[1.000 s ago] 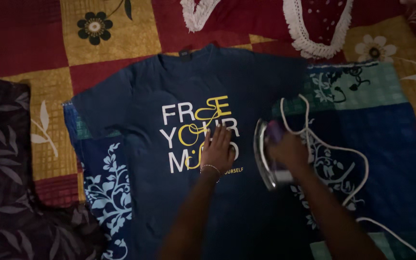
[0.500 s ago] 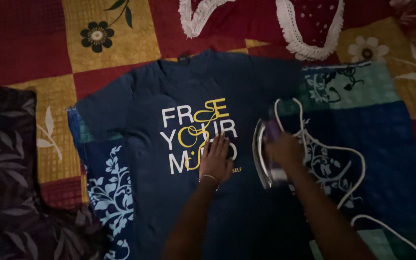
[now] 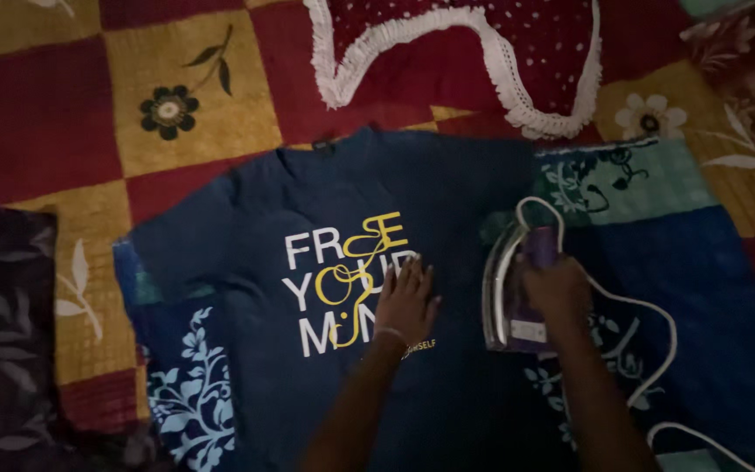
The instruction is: The person irons a dark blue t-shirt laid flat on a patterned bedspread. They use a purple electric iron to smooth the front and sleeves of the shirt, moving the iron back and forth while holding the fabric with the other hand.
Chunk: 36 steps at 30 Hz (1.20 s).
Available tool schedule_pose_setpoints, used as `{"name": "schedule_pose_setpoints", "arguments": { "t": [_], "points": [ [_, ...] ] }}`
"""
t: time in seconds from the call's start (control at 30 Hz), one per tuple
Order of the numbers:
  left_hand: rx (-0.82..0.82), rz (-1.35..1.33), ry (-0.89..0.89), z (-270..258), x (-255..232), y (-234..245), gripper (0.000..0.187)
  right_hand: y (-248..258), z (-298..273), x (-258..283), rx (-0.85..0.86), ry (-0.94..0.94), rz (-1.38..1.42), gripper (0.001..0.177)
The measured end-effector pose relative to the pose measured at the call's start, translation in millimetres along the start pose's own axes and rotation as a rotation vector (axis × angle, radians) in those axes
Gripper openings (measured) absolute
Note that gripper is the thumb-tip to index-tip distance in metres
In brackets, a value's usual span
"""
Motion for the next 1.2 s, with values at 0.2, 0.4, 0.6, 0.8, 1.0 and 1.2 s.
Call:
{"name": "schedule_pose_setpoints", "arguments": {
  "t": [0.2,0.4,0.6,0.8,1.0,1.2],
  "points": [
    [0.035,0.017,-0.111,37.1,-42.4,-4.1,0.064,48.9,25.1,-1.1,-0.251,0.096,-0.153,0.052],
    [0.051,0.036,-0.073,48.6,-37.3,-6.5,0.062,39.9,39.6,30.2,-0.128,0.159,0.013,0.046],
    [-0.138,-0.044,-0.298,39.5,-48.7,-4.6,0.048,19.3,47.4,52.2,-0.076,0.193,-0.086,0.049],
    [-0.249,-0.327,0.038,34.0,2.3,10.2,0.041,-11.7,31.3,51.7,0.086,0.214,-0.162,0.047],
    [-0.497,-0.138,0.117,33.1,16.8,12.0,0.029,-59.2,-12.6,28.7,0.277,0.109,-0.317,0.049],
    [-0.256,-0.09,0.213,49.4,24.7,-12.1,0.029,-78.9,-28.6,27.2,0.244,0.214,-0.336,0.043]
  ]
}}
Point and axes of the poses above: each hand's wrist, its own z-axis towards the middle knuckle, its own y-axis out of the back of the hand, x = y × z, the point moved 10 cm from there along z, towards the middle knuckle, and after that the axes turned 6 degrees about y, right-handed, at the moved point
